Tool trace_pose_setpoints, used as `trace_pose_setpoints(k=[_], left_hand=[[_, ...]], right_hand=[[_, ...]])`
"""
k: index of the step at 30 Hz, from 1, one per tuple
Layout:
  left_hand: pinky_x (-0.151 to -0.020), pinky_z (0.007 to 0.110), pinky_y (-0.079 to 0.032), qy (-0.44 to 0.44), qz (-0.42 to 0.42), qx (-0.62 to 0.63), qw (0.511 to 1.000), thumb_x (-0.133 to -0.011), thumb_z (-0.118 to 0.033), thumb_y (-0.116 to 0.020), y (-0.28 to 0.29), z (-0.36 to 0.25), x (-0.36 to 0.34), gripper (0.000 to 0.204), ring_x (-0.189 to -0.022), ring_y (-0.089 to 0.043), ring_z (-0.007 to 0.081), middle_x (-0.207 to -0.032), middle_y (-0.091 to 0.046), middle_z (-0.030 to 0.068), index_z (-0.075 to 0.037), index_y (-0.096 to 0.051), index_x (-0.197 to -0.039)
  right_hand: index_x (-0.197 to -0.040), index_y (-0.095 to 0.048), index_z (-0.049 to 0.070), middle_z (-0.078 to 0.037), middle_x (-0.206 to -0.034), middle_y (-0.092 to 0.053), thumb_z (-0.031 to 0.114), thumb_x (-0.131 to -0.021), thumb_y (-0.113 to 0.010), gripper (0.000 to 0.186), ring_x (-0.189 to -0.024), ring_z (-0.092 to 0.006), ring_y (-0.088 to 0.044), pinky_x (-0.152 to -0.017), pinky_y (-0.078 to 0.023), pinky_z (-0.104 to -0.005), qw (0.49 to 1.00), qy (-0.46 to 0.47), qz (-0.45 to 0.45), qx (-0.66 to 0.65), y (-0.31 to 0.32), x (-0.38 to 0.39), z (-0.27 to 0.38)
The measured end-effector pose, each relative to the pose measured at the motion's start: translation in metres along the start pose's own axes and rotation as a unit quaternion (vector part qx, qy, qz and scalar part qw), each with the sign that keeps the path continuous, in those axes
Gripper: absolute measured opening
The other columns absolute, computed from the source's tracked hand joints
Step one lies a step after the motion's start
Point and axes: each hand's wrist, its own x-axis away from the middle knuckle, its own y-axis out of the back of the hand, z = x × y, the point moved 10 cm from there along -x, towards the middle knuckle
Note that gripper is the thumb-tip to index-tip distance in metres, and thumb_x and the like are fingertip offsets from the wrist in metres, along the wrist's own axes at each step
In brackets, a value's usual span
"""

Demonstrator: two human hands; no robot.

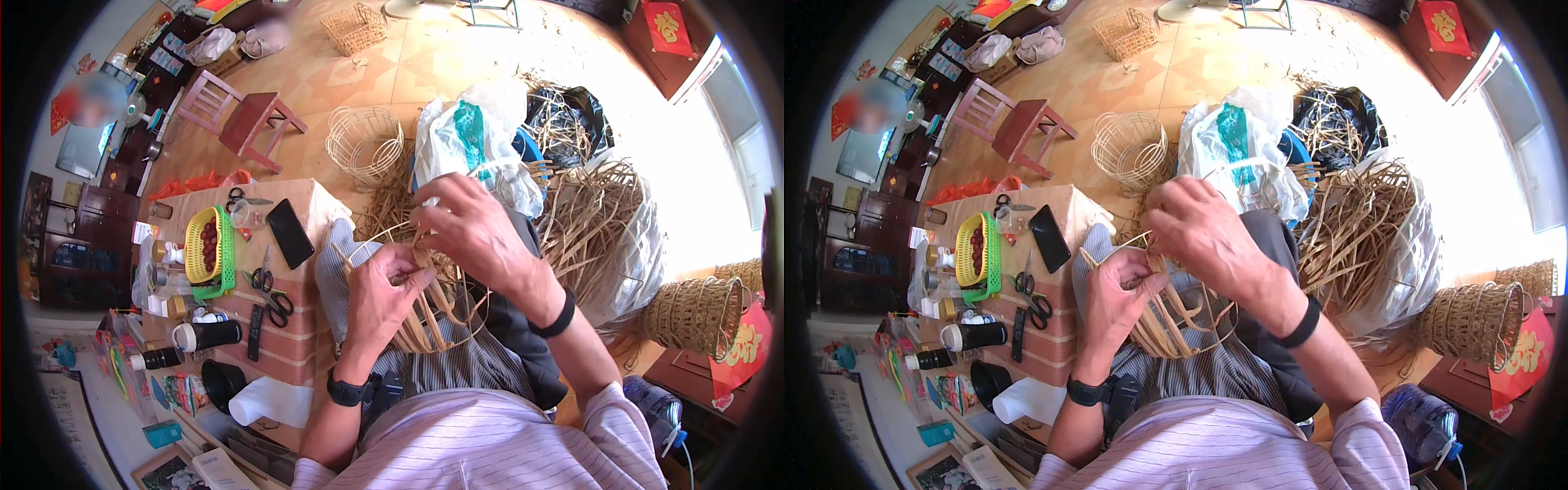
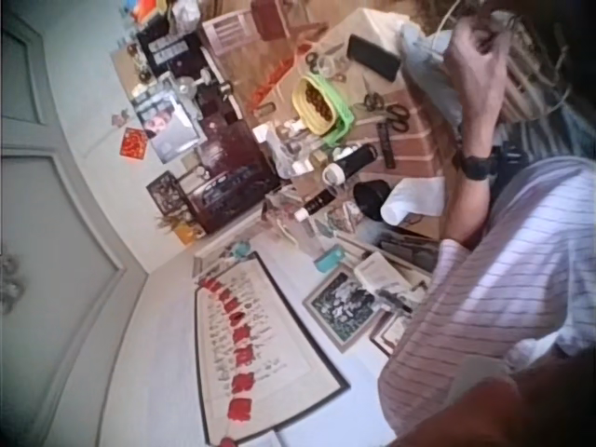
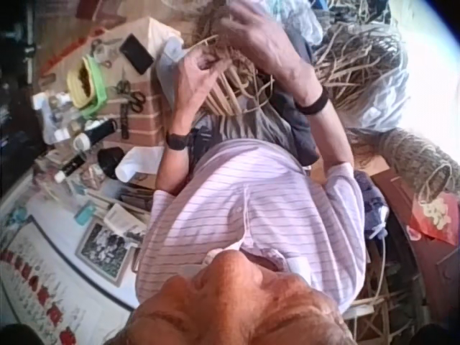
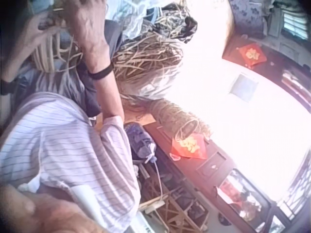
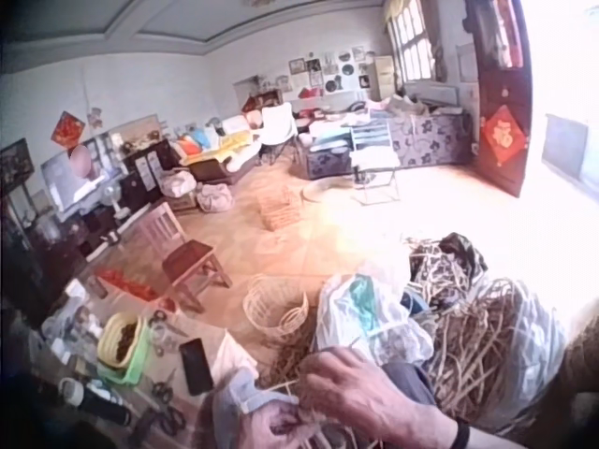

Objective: Weaving a basket frame using thin bamboo or wicker strips.

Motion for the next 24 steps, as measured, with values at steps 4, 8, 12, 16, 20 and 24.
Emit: trace_pose_setpoints(k=[4, 8, 12, 16, 20, 24], left_hand=[[-0.075, 0.031, -0.058, 0.035, 0.003, 0.036, 0.999, -0.090, -0.011, -0.084, -0.001, -0.004, -0.004, 0.035, -0.085, -0.075, 0.0163, -0.096, -0.078, 0.0125, 0.001, -0.063, -0.116], [-0.075, 0.030, -0.058, -0.018, -0.007, 0.064, 0.998, -0.092, -0.007, -0.082, -0.003, -0.007, -0.002, 0.031, -0.084, -0.074, 0.0134, -0.090, -0.076, 0.0089, -0.001, -0.063, -0.116], [-0.078, 0.028, -0.058, -0.039, 0.034, 0.054, 0.997, -0.094, -0.005, -0.079, -0.008, -0.014, 0.001, 0.027, -0.089, -0.073, 0.0117, -0.097, -0.078, 0.0082, -0.001, -0.070, -0.120], [-0.086, 0.031, -0.059, -0.130, 0.057, -0.081, 0.986, -0.090, -0.004, -0.081, -0.004, -0.028, 0.011, 0.033, -0.098, -0.076, 0.0167, -0.108, -0.079, 0.0113, -0.001, -0.076, -0.123], [-0.086, 0.038, -0.058, -0.186, 0.036, -0.192, 0.963, -0.084, -0.002, -0.082, -0.011, -0.045, 0.024, 0.041, -0.097, -0.073, 0.0290, -0.106, -0.075, 0.0121, -0.006, -0.077, -0.124], [-0.084, 0.042, -0.055, -0.261, -0.043, -0.261, 0.928, -0.081, -0.008, -0.085, -0.020, -0.054, 0.034, 0.038, -0.094, -0.067, 0.0288, -0.099, -0.066, 0.0081, -0.008, -0.077, -0.118]], right_hand=[[-0.097, -0.069, 0.008, -0.008, -0.086, -0.064, 0.010, -0.080, -0.085, 0.023, -0.077, -0.0280, -0.064, -0.067, -0.053, -0.0394, 0.987, -0.138, -0.078, -0.010, 0.020, 0.057, 0.005], [-0.117, -0.062, 0.004, -0.014, -0.083, -0.066, 0.015, -0.088, -0.085, 0.038, -0.067, -0.0306, -0.068, -0.060, -0.055, -0.0423, 0.910, -0.365, 0.028, -0.195, -0.032, 0.108, 0.017], [-0.103, -0.061, 0.003, -0.015, -0.075, -0.063, 0.020, -0.094, -0.080, 0.027, -0.063, -0.0302, -0.066, -0.058, -0.051, -0.0438, 0.927, -0.336, 0.039, -0.163, -0.045, 0.120, 0.017], [-0.086, -0.056, 0.001, -0.009, -0.064, -0.052, 0.028, -0.107, -0.068, 0.036, -0.057, -0.0174, -0.056, -0.055, -0.047, -0.0399, 0.815, -0.461, 0.092, -0.337, -0.054, 0.142, 0.004], [-0.084, -0.061, 0.003, 0.003, -0.064, -0.052, 0.036, -0.113, -0.060, 0.043, -0.062, -0.0056, -0.050, -0.054, -0.043, -0.0306, 0.731, -0.468, 0.110, -0.484, -0.058, 0.147, -0.001], [-0.085, -0.063, 0.008, 0.006, -0.064, -0.049, 0.041, -0.113, -0.058, 0.043, -0.059, -0.0027, -0.042, -0.052, -0.034, -0.0242, 0.639, -0.478, 0.107, -0.593, -0.052, 0.142, -0.003]])
